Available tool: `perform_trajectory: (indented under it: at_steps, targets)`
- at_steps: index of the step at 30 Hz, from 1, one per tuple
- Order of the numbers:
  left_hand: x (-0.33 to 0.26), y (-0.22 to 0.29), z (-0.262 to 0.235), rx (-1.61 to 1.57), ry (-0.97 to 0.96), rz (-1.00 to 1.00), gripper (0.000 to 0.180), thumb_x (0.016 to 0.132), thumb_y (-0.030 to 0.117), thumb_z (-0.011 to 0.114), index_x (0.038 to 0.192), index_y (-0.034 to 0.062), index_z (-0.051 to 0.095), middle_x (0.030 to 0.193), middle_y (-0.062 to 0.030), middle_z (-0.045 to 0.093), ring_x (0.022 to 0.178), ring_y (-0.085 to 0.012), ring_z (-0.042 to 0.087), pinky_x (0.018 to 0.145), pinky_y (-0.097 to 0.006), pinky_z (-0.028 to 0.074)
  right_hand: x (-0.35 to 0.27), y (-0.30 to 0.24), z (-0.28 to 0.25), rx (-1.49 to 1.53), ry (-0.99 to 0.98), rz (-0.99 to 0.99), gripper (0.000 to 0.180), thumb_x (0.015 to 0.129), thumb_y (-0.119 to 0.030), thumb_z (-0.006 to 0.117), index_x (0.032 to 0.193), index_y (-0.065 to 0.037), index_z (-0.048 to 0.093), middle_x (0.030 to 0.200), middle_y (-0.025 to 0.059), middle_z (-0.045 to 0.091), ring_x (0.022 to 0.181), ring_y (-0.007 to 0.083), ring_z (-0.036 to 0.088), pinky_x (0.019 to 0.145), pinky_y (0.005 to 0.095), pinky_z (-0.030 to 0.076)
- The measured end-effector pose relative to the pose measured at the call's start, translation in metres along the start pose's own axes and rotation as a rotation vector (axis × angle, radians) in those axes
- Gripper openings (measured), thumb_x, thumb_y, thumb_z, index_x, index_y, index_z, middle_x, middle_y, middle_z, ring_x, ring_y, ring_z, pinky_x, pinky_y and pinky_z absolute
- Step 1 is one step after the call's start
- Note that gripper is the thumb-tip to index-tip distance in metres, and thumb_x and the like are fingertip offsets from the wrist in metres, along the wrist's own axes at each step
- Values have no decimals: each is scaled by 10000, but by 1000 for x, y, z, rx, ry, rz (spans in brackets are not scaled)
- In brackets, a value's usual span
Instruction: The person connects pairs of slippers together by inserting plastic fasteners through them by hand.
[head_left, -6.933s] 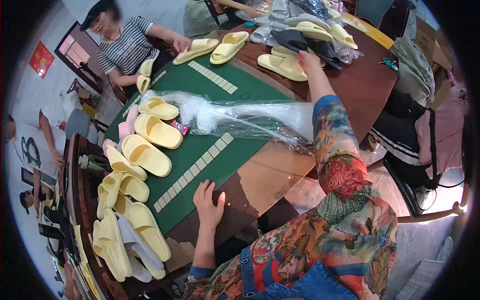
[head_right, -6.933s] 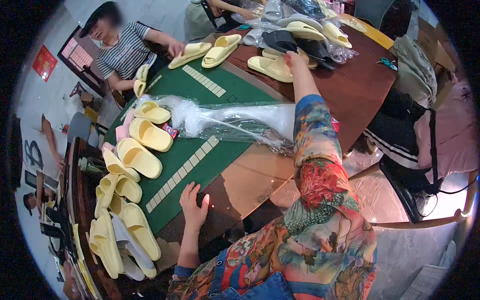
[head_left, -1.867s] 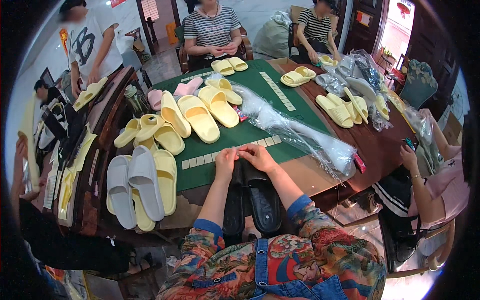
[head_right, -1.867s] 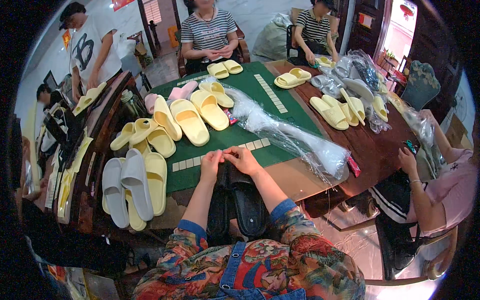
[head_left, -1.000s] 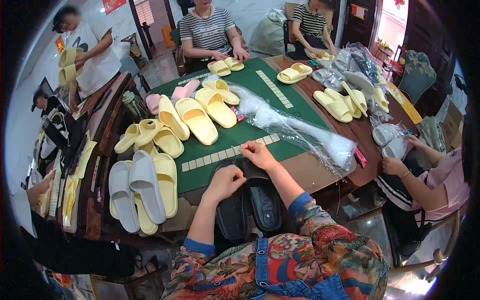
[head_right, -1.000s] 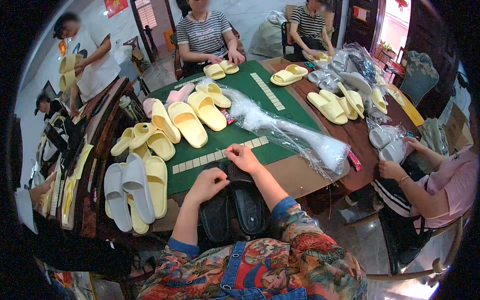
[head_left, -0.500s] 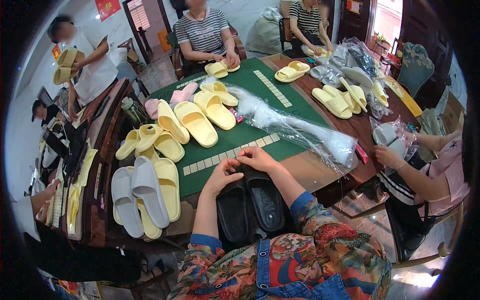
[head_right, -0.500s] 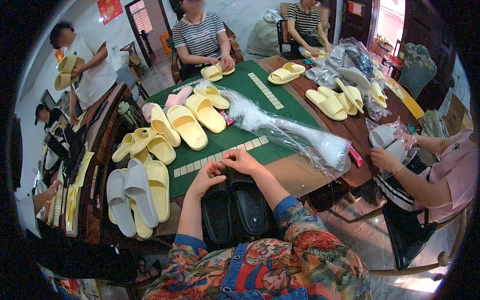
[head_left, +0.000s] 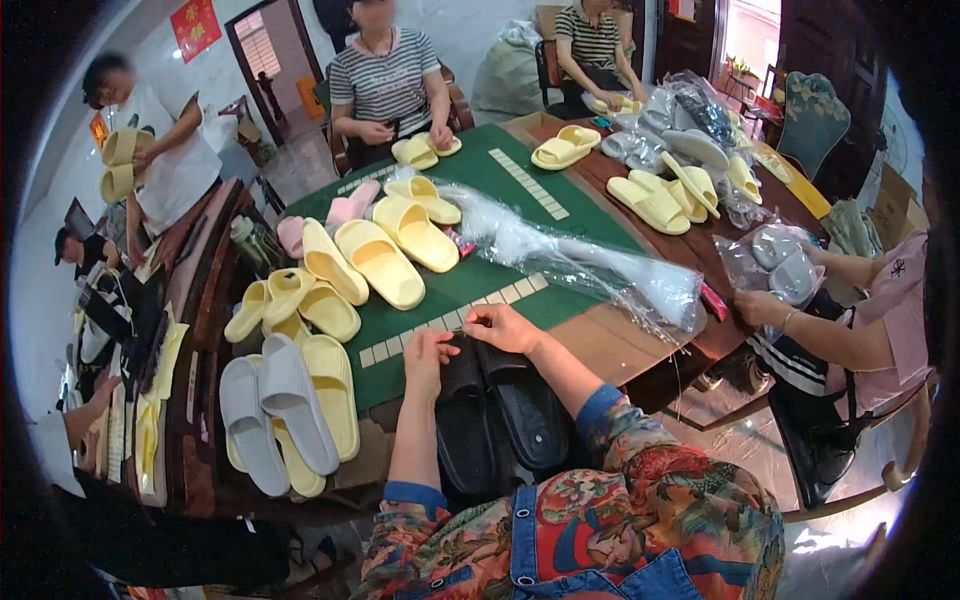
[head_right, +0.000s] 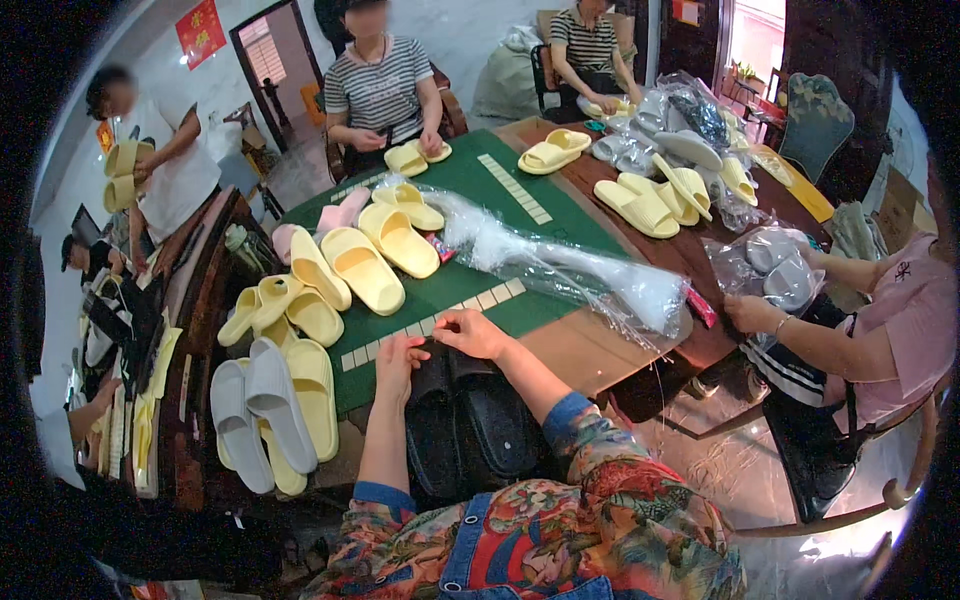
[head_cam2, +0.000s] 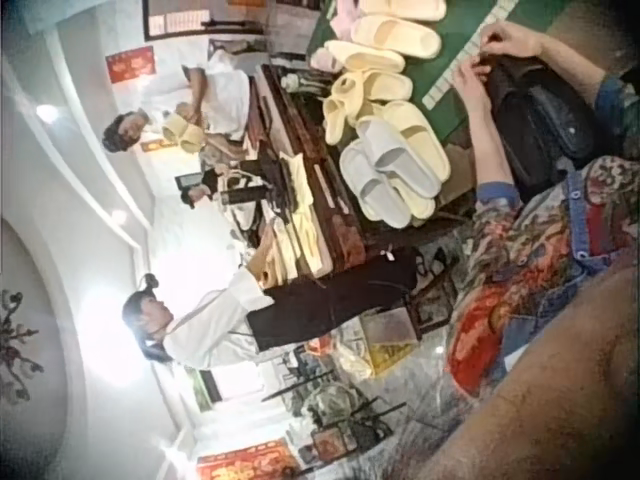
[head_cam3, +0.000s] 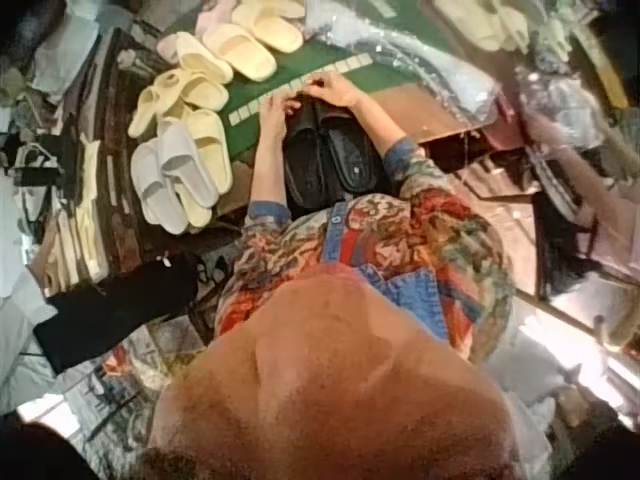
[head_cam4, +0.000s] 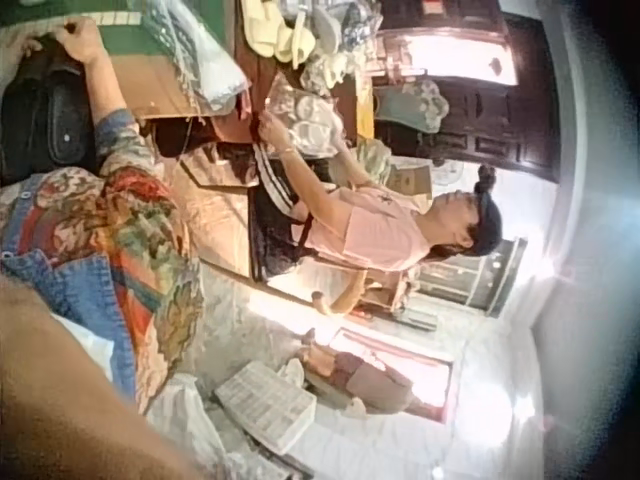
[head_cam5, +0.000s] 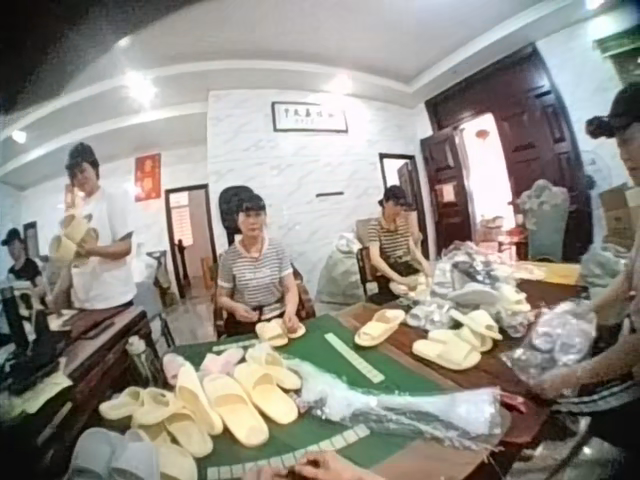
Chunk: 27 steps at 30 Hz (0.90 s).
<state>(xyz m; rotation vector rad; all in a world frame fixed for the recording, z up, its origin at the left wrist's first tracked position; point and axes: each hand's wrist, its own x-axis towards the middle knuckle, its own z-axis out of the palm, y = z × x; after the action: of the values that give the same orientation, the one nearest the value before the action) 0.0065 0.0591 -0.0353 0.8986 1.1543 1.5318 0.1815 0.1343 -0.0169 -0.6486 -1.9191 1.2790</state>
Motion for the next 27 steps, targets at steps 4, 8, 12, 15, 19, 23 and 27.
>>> perform_trajectory:
  at_steps: [4,8,12,15,19,23,27]
  targets:
    - [-1,0,2,-127,181,51,187,967,217,457,941,42,516,856,-94,647,676,-145,613,582,-260,464,2,1,0,53,15,49,161,833,-172,626,851,-11,619,734,54,629,691,97,540,660,278,454]
    - [-7,-7,14,766,-21,341,232,960,191,466,829,18,545,803,-69,649,706,-105,577,626,-247,444,-2,1,0,-135,-99,-35,157,843,-156,617,860,-1,628,798,66,666,728,118,584,685,274,464]
    - [-6,-8,13,190,116,243,245,976,197,421,866,9,532,891,-95,662,661,-120,579,578,-244,455,-1,-1,-2,-39,-14,79,165,861,-167,617,867,-2,618,781,36,631,737,101,557,690,267,456]
    - [-4,-5,5,-174,220,169,252,990,219,397,894,13,508,932,-107,652,669,-112,577,583,-234,459,2,-3,-3,-95,14,118,161,886,-166,601,884,-5,610,793,13,616,760,85,546,695,255,447]
    - [-5,-8,8,117,109,224,251,987,222,400,931,9,520,930,-106,649,716,-135,595,621,-246,468,3,-5,2,-191,-89,48,161,891,-167,595,899,-6,604,826,18,629,771,94,551,703,259,449]
    - [-4,-12,12,582,-89,425,247,980,214,396,930,-2,506,862,-116,672,725,-127,597,665,-260,472,1,-7,0,-137,-42,87,153,882,-162,605,894,-10,610,811,19,622,761,98,546,701,258,446]
    - [-2,-9,5,17,1,182,290,1006,270,339,924,18,458,829,-143,670,663,-131,578,636,-251,457,0,-9,1,-51,29,140,159,870,-170,616,882,-12,615,794,21,608,757,104,535,700,264,441]
